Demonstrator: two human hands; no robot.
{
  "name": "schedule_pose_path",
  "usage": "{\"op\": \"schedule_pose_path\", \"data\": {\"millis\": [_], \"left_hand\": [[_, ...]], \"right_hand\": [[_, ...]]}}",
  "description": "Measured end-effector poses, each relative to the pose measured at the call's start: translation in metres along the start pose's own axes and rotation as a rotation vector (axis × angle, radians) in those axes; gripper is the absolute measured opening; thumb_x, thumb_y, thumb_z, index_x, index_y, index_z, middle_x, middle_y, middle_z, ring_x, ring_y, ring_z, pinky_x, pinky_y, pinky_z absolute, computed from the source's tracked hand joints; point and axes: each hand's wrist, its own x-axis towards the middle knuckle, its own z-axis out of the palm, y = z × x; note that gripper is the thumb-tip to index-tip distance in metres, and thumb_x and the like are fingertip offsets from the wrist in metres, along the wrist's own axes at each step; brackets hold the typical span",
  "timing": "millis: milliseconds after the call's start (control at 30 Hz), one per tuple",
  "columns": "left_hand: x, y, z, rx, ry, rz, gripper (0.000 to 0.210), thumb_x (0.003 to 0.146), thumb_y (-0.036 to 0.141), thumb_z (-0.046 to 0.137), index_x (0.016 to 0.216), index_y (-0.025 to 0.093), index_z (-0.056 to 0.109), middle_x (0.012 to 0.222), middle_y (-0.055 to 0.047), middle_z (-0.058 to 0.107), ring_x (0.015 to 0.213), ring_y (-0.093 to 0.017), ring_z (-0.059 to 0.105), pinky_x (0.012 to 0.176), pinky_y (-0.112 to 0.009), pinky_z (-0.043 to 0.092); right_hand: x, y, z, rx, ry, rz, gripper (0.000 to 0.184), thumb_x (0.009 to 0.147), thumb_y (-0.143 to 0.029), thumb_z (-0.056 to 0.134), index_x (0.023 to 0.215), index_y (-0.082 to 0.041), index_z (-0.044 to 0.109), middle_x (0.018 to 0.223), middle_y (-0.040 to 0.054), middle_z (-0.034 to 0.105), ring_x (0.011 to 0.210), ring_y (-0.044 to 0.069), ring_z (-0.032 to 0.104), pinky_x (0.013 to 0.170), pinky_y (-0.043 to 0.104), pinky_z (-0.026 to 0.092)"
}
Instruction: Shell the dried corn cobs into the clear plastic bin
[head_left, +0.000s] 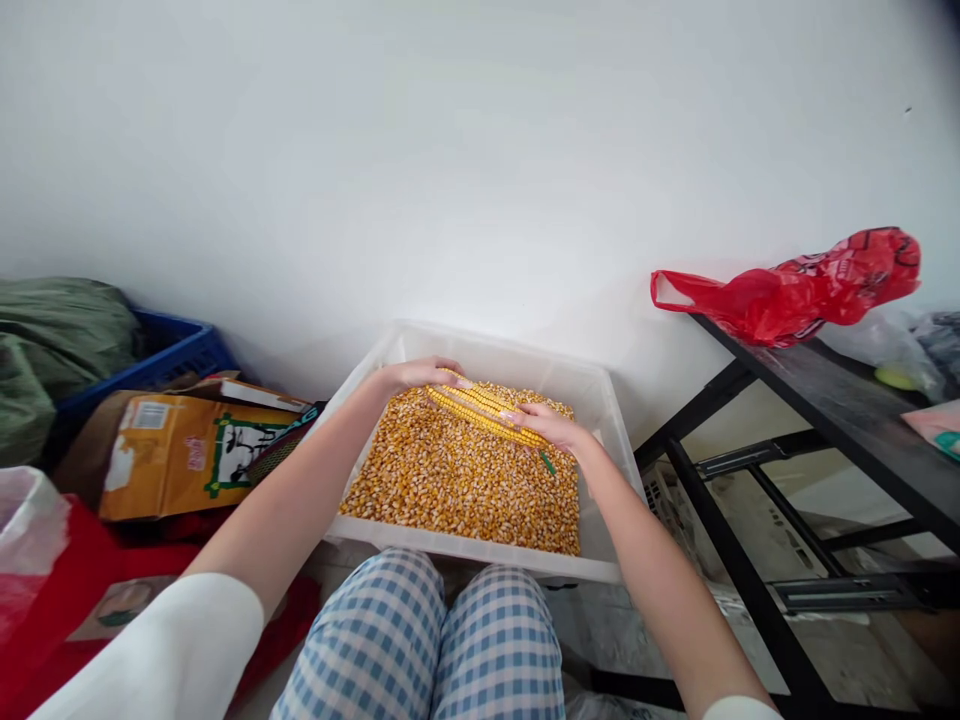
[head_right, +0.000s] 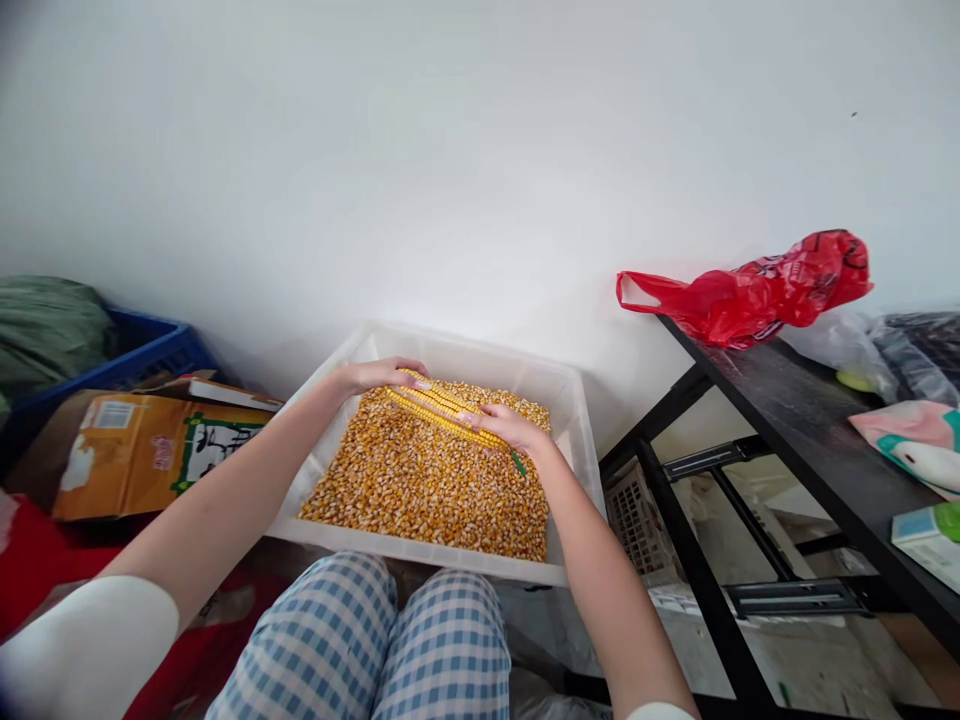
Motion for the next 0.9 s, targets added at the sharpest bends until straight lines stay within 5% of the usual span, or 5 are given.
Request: {"op": "schedule_pose_path", "data": {"millis": [300, 533, 733, 833, 900], "left_hand": [[-0.001, -0.004, -0.001, 0.062, 0.171, 0.052, 0.046, 0.060, 0.046, 0.065, 0.095, 0.018, 0.057, 0.080, -0.001, 0.058, 0.078, -0.018, 0.053, 0.064, -0.024, 0.040], [0.011, 0.013, 0.015, -0.464, 0.623, 0.149, 0.052, 0.069, 0.060, 0.050, 0.098, 0.017, 0.058, 0.082, -0.005, 0.058, 0.073, -0.017, 0.057, 0.059, -0.026, 0.045], [0.027, 0.031, 0.086, -0.795, 0.450, 0.272, 0.050, 0.066, 0.047, 0.065, 0.103, 0.015, 0.052, 0.082, -0.006, 0.060, 0.073, -0.016, 0.058, 0.066, -0.028, 0.047], [0.027, 0.030, 0.095, -0.841, 0.331, 0.169, 0.047, 0.070, 0.049, 0.061, 0.099, 0.014, 0.050, 0.074, -0.006, 0.059, 0.064, -0.016, 0.057, 0.061, -0.031, 0.049], [0.023, 0.029, 0.089, -0.801, 0.275, 0.135, 0.049, 0.071, 0.048, 0.061, 0.103, 0.014, 0.047, 0.076, -0.007, 0.059, 0.065, -0.017, 0.058, 0.060, -0.032, 0.050]], "right_hand": [[0.003, -0.001, 0.002, -0.245, 0.130, -0.090, 0.036, 0.062, -0.043, 0.069, 0.089, -0.020, 0.066, 0.091, 0.0011, 0.066, 0.086, 0.022, 0.059, 0.077, 0.033, 0.044], [0.005, -0.011, 0.042, 0.095, 0.220, -0.151, 0.048, 0.075, -0.062, 0.046, 0.090, -0.020, 0.063, 0.073, 0.0026, 0.064, 0.061, 0.018, 0.059, 0.050, 0.029, 0.046], [0.010, -0.013, 0.067, 0.178, 0.401, -0.333, 0.050, 0.080, -0.062, 0.038, 0.107, -0.024, 0.056, 0.102, 0.0033, 0.062, 0.099, 0.018, 0.055, 0.084, 0.033, 0.044], [0.012, -0.013, 0.054, 0.107, 0.393, -0.285, 0.050, 0.081, -0.062, 0.033, 0.094, -0.022, 0.061, 0.096, 0.0042, 0.063, 0.097, 0.019, 0.055, 0.082, 0.034, 0.044], [0.013, -0.014, 0.041, 0.101, 0.538, -0.272, 0.048, 0.080, -0.062, 0.035, 0.081, -0.021, 0.060, 0.088, 0.0037, 0.063, 0.091, 0.019, 0.056, 0.079, 0.033, 0.045]]}}
